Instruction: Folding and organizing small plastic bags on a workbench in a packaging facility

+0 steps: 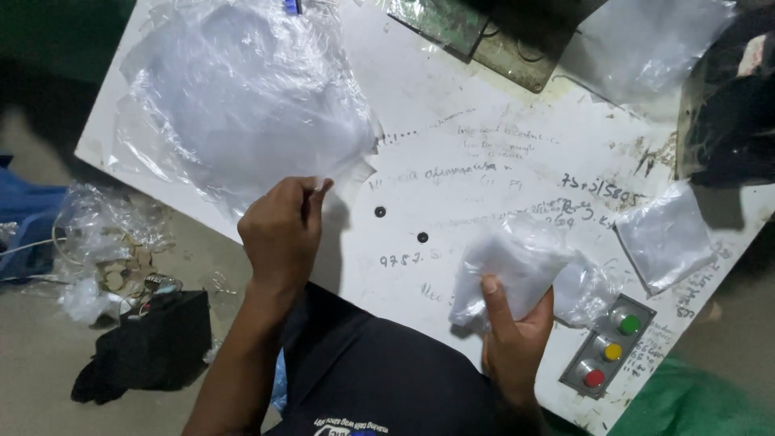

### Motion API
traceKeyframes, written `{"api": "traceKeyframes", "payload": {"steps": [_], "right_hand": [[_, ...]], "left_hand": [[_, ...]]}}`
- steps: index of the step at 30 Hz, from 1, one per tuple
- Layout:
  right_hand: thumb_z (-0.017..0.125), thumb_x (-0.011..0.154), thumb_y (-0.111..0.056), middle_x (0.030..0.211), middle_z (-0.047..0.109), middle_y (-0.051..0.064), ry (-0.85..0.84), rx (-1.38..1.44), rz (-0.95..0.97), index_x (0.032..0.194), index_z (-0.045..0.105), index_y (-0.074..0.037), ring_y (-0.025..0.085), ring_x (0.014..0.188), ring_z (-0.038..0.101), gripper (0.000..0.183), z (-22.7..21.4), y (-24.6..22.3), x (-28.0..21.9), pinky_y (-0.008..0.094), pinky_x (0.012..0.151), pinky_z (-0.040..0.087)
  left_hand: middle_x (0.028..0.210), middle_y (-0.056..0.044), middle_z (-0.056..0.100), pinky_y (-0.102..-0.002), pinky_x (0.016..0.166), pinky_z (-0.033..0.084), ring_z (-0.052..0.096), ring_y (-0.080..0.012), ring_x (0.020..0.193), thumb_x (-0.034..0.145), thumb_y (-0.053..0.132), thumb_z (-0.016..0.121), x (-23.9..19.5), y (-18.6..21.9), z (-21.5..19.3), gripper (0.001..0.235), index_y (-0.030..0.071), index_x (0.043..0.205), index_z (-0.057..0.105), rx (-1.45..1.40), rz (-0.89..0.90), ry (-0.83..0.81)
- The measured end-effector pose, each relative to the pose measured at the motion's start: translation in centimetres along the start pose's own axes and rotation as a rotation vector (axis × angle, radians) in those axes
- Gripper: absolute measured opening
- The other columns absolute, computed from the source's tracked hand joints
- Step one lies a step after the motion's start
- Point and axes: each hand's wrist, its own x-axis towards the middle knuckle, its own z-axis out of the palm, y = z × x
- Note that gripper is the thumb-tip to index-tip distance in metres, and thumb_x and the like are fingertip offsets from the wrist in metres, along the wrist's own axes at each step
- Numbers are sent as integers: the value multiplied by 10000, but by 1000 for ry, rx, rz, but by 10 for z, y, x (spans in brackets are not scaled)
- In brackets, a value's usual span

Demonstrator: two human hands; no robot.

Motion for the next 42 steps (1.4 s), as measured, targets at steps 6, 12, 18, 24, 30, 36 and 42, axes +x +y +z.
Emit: {"api": "traceKeyframes", "payload": {"steps": [6, 12, 18, 24, 30, 36, 42], "right_hand": [[776, 823, -121, 1423, 652, 161, -410, -136, -308, 1365, 587, -4, 309, 1320, 630, 586, -10, 8, -5, 388, 1074, 558], [795, 782, -184, 1070, 751, 111, -342, -51, 149, 1232, 691, -62, 263, 997, 720, 478, 3, -8, 6, 390, 864, 612], [768, 821, -275, 1086, 799, 93, -203, -134, -106, 1174, 730, -32, 218, 1015, 753, 430, -10, 13, -8, 338, 860, 604], [629, 808, 53, 1137, 625, 78, -531, -1095, -716, 1134, 633, -66, 309, 793, 598, 347, -1, -2, -5, 469, 478, 504], [544, 948, -172, 942, 547, 135, -538, -955, -285, 1250, 446, -144, 388, 696, 591, 318, -1, -6, 0, 542, 579, 463], [608, 889, 5, 1422, 554, -7, -602, -920, -201, 1494, 514, -357, 243, 914, 706, 712, -21, -18, 20, 340, 710, 572], [684, 906, -105, 1287, 712, 222, -374, -673, -104, 1378, 663, -83, 467, 1129, 696, 473, -40, -37, 21, 560, 957, 543]], "left_hand": [[830, -54, 698, -212, 505, 488, 705, -133, 659, 968, 106, 720, 10, 43, -25, 56, 80, 944, 676, -1002, -510, -258], [1054, -118, 727, -331, 873, 551, 666, -203, 977, 968, 317, 653, -17, 80, 26, 344, 10, 1119, 683, -1708, -1307, -630], [688, 68, 523, -233, 599, 414, 462, -50, 642, 965, 268, 711, -7, 113, 6, 180, 129, 873, 643, -1130, -700, -447], [617, 1, 562, -269, 507, 391, 468, -103, 516, 966, 135, 714, -28, 118, 19, 173, 83, 819, 640, -681, 15, -21], [625, -75, 499, -408, 499, 348, 460, -271, 512, 957, 270, 762, -42, 106, 13, 176, 115, 943, 680, -450, 549, -51], [859, -39, 725, -231, 737, 512, 642, -93, 811, 978, 139, 728, -13, 94, 2, 95, 61, 924, 727, -1017, -613, -76], [730, -11, 677, -279, 753, 479, 512, -33, 754, 1005, 147, 734, 9, 100, -8, 178, 66, 850, 698, -1156, -634, 19]]}}
